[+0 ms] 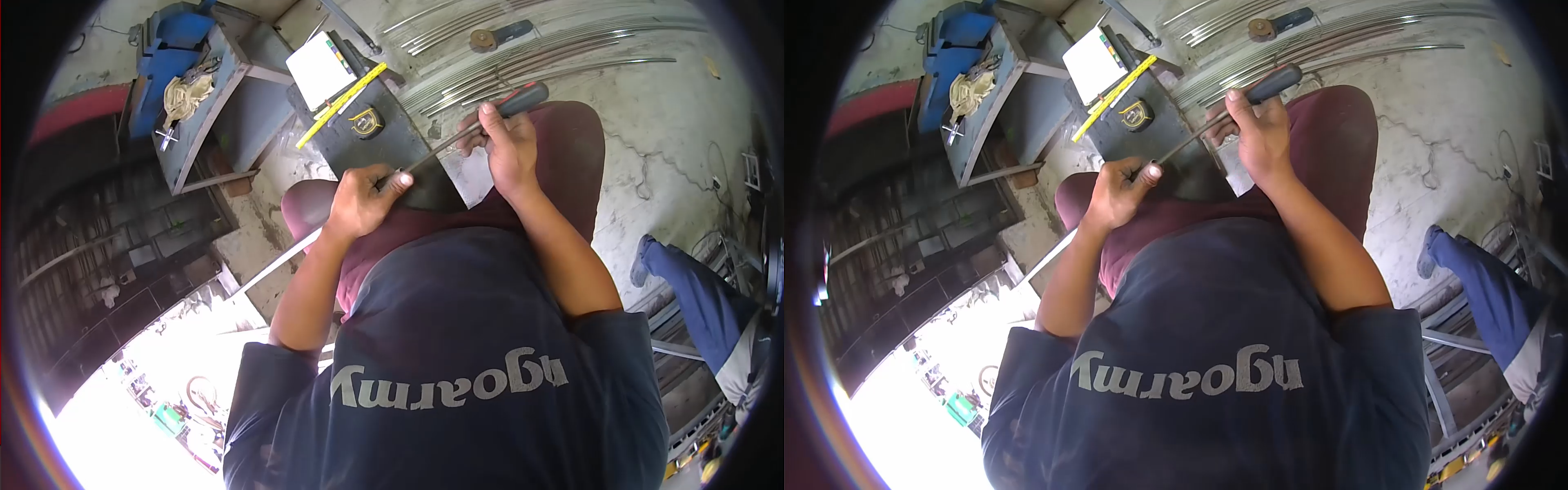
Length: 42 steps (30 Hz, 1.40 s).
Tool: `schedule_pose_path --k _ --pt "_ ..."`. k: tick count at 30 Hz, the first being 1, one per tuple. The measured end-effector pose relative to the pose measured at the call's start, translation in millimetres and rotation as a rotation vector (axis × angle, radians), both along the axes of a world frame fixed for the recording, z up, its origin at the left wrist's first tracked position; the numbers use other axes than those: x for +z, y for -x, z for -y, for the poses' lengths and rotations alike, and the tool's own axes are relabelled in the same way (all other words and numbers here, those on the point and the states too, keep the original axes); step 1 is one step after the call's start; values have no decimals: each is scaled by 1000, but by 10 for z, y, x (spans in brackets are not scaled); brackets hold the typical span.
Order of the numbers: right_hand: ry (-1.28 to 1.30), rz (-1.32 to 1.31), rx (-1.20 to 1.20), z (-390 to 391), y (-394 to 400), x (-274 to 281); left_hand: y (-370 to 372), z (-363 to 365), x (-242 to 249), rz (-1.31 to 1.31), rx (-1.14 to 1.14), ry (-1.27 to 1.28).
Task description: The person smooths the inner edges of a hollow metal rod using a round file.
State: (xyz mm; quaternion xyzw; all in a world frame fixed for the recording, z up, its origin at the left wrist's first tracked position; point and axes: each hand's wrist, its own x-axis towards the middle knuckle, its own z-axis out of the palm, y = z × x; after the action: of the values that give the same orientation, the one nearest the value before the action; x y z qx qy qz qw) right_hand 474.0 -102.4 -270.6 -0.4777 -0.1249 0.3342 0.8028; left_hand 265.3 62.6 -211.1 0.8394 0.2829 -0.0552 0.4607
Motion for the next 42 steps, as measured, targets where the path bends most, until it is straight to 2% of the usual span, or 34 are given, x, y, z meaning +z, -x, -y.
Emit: schedule_pose_path --k 2,4,6,8,9,10,12,14,16,19,22,23,26,27,30,31,32,34,35,36,38,39,40,42 --pt "37 -89 115 14 352 -10 -81 -7 7 169 -60 -36" --pt "-30 -1 177 -26 663 19 -139 -20 28 141 -59 5" --pt "-6 -93 139 -17 327 22 -37 -30 -70 145 -32 43" --pt "1 -33 29 -36 152 74 -7 -17 -17 93 -17 22" --pt "17 -117 38 -29 309 81 32 -33 -43 66 -20 25" --pt "8 -105 137 -20 476 -22 -34 -75 -59 59 -29 21" --pt "6 -15 189 11 586 36 -83 -54 8 118 -76 -29" --pt "60 4 107 20 115 5 -26 -61 15 90 -101 -28" --pt "61 -8 41 33 23 33 46 -71 -15 34 -63 78" --pt "5 35 201 -1 620 72 -142 -126 -18 9 -71 150" --pt "18 -55 110 18 93 71 -87 -129 70 -67 -72 214" --pt "-22 -14 77 13 3 63 -123 -130 156 -80 -84 258" --pt "-57 15 185 49 495 -3 -84 -259 -59 -1 -157 354" --pt "-70 -4 166 33 507 20 -88 -268 -102 -11 -185 430" --pt "-26 -5 -12 51 -88 16 -115 -238 -7 -70 -159 429" --pt "11 0 7 59 2 10 -127 -274 -40 -137 -133 505" --pt "4 -144 68 56 291 35 -131 -272 -24 -154 -127 532" --pt "-45 83 170 -22 625 46 -205 -257 7 -164 -127 580" --pt "13 46 162 -28 500 -14 -203 -241 37 -155 -62 615" --pt "19 -38 134 -14 260 -8 -187 -163 35 9 -39 476" --pt "-22 77 -14 43 -101 67 -214 -19 -4 339 8 174" --pt "-3 49 8 39 65 16 -172 -122 27 130 -28 191" --pt "-17 -37 78 14 317 0 -157 -155 9 116 -54 168" --pt "-54 93 166 -18 646 1 -130 -175 -96 99 -109 120"
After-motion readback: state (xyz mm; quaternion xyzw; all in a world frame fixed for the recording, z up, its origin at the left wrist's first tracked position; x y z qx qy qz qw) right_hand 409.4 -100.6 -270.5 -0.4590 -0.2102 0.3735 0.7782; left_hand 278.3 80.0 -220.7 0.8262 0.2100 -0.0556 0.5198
